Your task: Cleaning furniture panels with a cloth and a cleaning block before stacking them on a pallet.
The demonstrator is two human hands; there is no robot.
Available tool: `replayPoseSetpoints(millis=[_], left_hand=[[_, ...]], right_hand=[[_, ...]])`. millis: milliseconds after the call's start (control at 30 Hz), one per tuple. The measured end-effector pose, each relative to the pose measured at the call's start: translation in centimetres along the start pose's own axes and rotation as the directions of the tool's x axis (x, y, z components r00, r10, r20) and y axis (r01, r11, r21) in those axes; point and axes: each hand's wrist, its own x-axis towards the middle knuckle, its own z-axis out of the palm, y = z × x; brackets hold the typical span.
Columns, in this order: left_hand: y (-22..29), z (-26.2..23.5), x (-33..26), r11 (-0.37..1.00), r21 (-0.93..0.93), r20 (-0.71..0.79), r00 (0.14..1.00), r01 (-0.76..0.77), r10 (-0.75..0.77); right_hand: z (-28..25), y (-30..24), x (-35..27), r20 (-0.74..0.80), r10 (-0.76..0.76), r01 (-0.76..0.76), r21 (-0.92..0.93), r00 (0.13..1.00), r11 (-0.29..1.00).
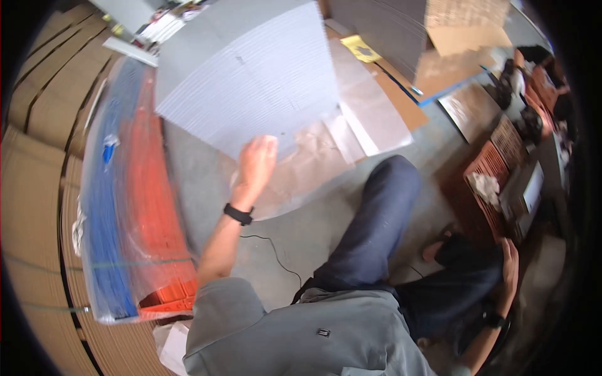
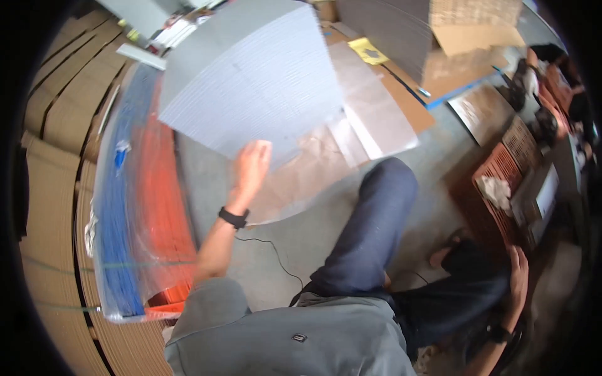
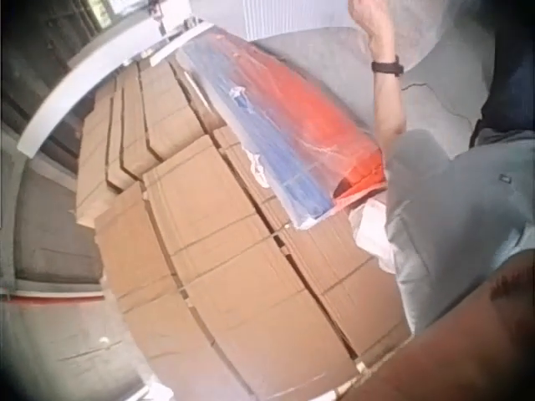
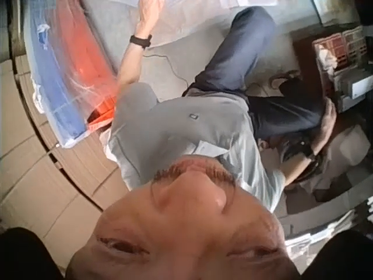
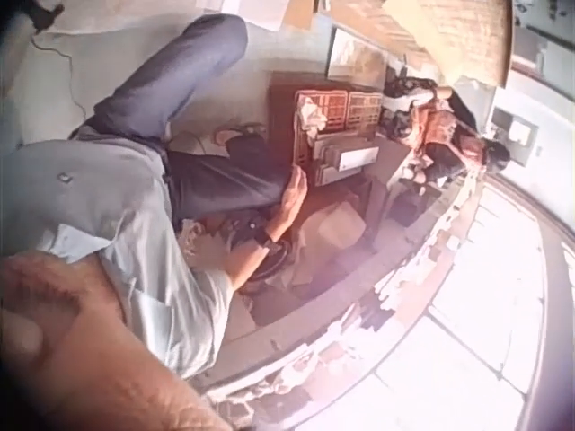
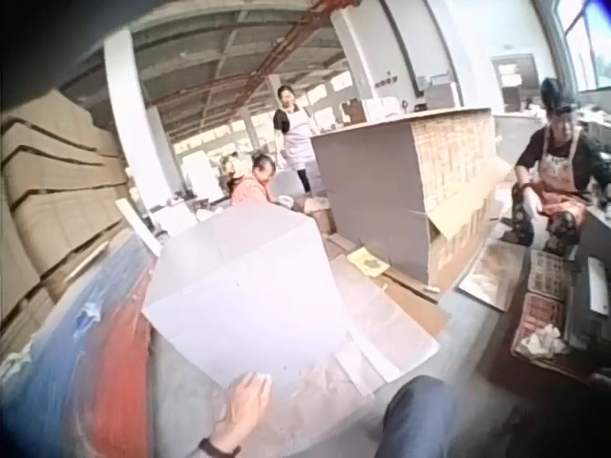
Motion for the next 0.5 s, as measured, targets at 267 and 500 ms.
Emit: replayPoseSetpoints(millis=[267, 500], left_hand=[[10.6, -0.8, -0.2, 0.888, -0.434, 0.171, 0.982, 0.151, -0.084], [23.0, 1.4, -2.7, 0.843, -0.457, 0.120, 0.919, -0.285, 0.375]], right_hand=[[1.8, -4.9, 4.9, -0.052, 0.062, -0.055, 0.121, 0.997, 0.991], [-2.6, 3.0, 15.9, -0.672, 0.007, -0.248, -0.263, 0.741, 0.932]])
